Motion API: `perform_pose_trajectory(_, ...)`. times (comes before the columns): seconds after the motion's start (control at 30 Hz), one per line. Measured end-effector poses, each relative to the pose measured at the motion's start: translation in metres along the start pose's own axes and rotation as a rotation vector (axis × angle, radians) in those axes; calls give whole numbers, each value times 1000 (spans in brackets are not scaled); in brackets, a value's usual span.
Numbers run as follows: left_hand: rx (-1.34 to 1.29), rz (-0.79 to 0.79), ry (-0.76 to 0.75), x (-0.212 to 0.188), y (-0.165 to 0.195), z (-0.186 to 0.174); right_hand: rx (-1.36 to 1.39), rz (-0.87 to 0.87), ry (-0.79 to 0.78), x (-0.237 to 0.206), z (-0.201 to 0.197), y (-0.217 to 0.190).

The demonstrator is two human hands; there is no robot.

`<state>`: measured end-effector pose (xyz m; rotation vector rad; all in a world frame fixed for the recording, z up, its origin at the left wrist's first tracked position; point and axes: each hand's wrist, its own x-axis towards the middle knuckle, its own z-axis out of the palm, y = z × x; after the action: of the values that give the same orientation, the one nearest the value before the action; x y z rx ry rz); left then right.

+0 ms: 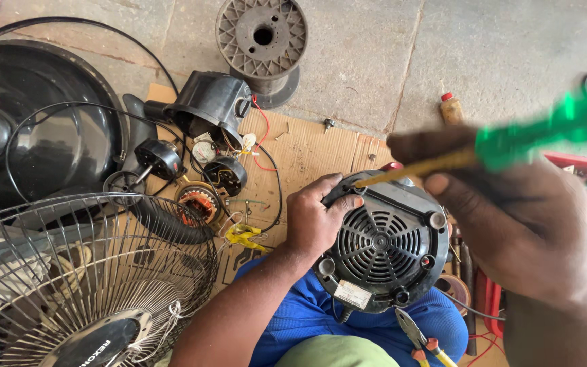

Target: The person manipulates a fan motor and housing, then uses tape to secure parts of a red electric kettle.

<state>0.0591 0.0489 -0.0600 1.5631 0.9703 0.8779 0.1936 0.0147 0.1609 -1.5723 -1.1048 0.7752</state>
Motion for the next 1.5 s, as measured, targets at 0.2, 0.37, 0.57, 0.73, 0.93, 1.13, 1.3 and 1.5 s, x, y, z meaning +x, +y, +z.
perform_pose_trajectory(0.2, -36, -39, -5, -1, 2, 1, -206, -53, 104, -2, 8, 8)
perform_pose_trajectory(0.37, -5, -62, -21, -1, 0, 0, 89, 30, 36, -2, 3, 11)
perform_pose_trajectory(0.57, 18, -33, -3, -1, 0, 0, -185, -137, 41, -6, 10, 12)
perform_pose_trajectory(0.73, 34, -13, -1, 0, -1, -1, -22, -57, 48, -2, 11, 11)
perform_pose_trajectory(0.93, 54, -39, -2, -2, -3, -1, -181, -266, -71, -8, 2, 17)
perform_pose_trajectory(1.13, 85, -4, 3, 0, -4, -1, -540, -170, 105, -6, 9, 26)
perform_pose_trajectory(1.3, 80, -32, 2, -5, -7, -1, -197, -160, -63, -11, 4, 20)
perform_pose_trajectory(1.5, 69, -2, 7, -3, -7, -1, -428, -144, 157, -8, 9, 44)
